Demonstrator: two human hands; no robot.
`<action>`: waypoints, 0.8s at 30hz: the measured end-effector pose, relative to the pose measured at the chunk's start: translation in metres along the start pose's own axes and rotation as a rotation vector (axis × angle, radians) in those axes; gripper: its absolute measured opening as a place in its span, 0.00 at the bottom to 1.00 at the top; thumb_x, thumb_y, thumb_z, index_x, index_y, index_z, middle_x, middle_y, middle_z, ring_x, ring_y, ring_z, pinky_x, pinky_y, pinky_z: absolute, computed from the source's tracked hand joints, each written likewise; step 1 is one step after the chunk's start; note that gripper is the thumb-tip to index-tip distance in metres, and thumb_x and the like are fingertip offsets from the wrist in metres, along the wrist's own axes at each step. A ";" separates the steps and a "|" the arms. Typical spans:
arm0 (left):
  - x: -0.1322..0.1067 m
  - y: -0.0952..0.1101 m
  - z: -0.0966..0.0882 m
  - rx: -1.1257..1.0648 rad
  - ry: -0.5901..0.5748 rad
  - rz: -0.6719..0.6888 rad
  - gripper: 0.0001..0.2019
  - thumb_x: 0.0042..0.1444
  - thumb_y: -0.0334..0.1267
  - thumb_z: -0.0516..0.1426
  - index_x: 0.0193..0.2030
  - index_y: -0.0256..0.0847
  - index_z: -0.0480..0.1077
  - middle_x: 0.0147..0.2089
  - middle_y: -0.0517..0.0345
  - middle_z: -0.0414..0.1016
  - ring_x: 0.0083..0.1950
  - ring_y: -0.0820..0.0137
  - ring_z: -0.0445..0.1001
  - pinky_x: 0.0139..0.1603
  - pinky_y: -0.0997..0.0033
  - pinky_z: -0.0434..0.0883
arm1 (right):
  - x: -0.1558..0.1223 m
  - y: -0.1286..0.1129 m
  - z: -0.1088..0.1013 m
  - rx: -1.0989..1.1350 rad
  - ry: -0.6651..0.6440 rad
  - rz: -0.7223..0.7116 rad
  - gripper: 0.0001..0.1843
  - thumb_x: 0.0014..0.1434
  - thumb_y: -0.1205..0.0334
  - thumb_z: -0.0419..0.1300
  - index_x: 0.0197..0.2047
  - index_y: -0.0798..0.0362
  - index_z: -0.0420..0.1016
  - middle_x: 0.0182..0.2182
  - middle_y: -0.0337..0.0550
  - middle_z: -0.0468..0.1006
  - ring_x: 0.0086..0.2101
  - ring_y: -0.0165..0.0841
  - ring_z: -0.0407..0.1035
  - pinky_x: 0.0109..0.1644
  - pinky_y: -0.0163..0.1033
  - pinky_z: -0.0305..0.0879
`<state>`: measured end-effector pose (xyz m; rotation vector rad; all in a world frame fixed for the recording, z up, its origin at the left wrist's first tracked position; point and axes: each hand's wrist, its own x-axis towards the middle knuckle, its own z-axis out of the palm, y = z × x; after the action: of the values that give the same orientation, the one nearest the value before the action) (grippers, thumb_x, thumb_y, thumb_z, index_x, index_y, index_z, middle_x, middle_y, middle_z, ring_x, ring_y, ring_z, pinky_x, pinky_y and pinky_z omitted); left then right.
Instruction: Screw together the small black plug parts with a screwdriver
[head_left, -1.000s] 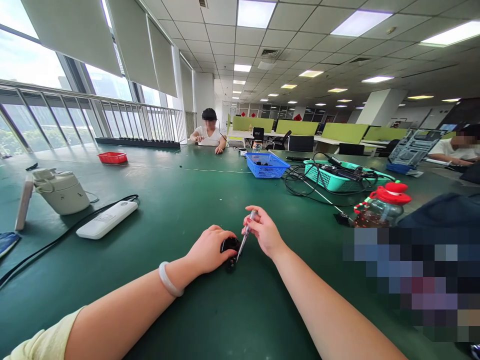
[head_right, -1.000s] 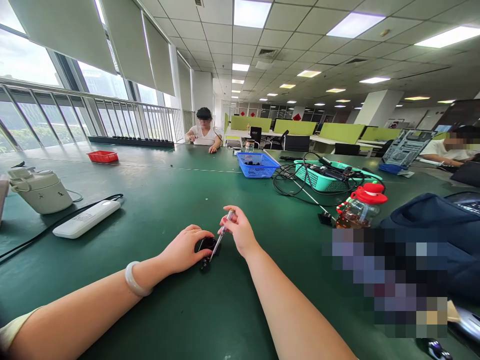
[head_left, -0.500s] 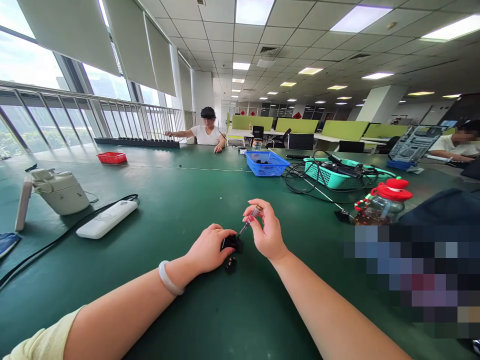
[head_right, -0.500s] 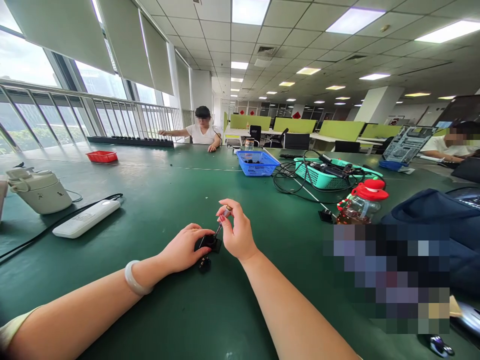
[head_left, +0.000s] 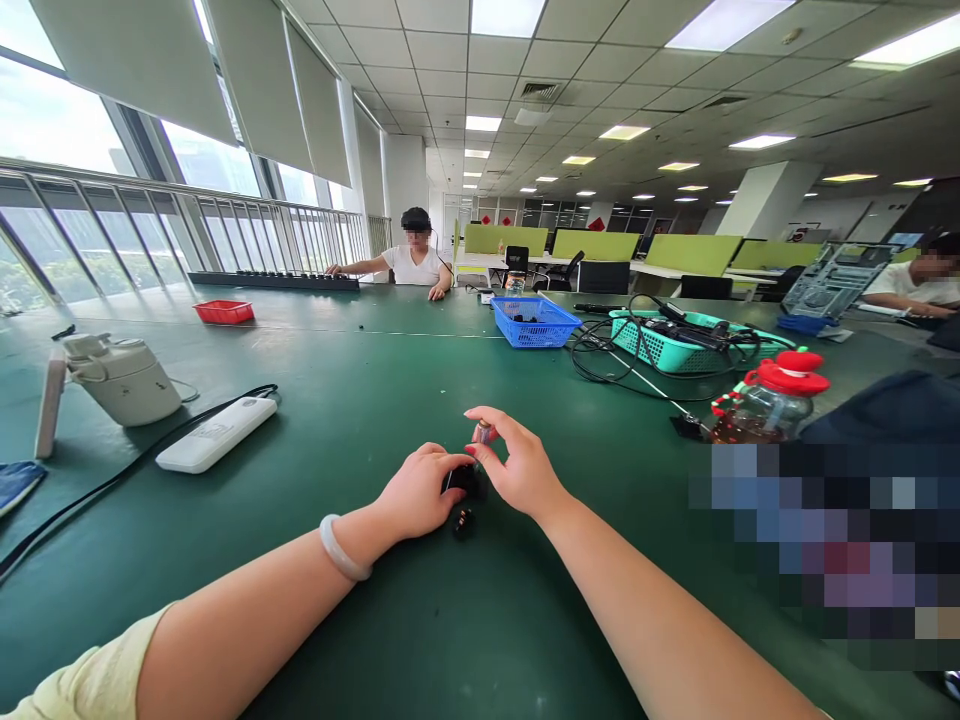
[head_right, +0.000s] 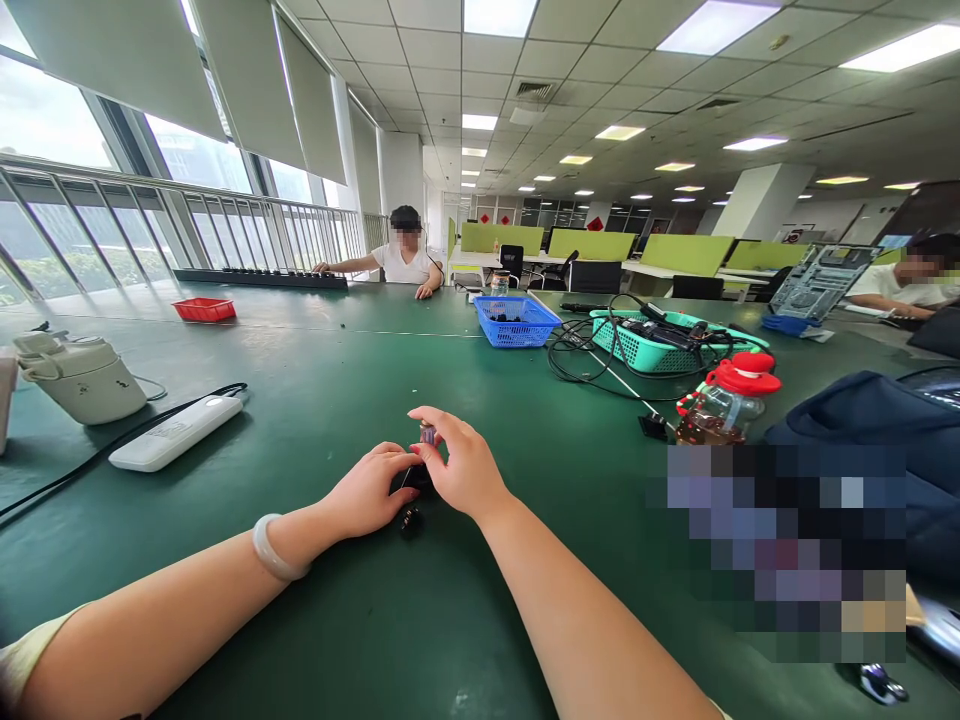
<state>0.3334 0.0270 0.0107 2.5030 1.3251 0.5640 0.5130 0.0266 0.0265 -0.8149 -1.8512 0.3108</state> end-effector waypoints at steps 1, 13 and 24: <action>0.000 0.000 0.000 -0.001 -0.002 -0.003 0.21 0.53 0.35 0.59 0.55 0.43 0.72 0.47 0.52 0.79 0.55 0.58 0.69 0.60 0.56 0.67 | 0.000 0.001 0.001 -0.014 0.014 0.014 0.19 0.59 0.67 0.59 0.53 0.45 0.70 0.35 0.39 0.76 0.33 0.32 0.71 0.45 0.41 0.70; 0.003 -0.001 -0.001 0.017 -0.009 -0.042 0.21 0.55 0.38 0.59 0.57 0.46 0.72 0.49 0.54 0.80 0.56 0.58 0.69 0.60 0.56 0.67 | -0.003 0.006 -0.005 0.108 0.373 0.061 0.15 0.64 0.63 0.53 0.55 0.48 0.61 0.32 0.37 0.71 0.29 0.31 0.69 0.37 0.40 0.71; 0.003 -0.002 -0.001 0.017 0.010 -0.039 0.22 0.54 0.40 0.60 0.57 0.45 0.72 0.48 0.54 0.80 0.56 0.57 0.69 0.59 0.55 0.68 | -0.003 0.010 0.001 -0.040 0.173 0.087 0.15 0.59 0.61 0.61 0.49 0.47 0.67 0.33 0.38 0.75 0.29 0.31 0.70 0.41 0.39 0.70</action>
<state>0.3333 0.0309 0.0111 2.4848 1.3854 0.5591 0.5162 0.0316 0.0181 -0.9227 -1.6684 0.2513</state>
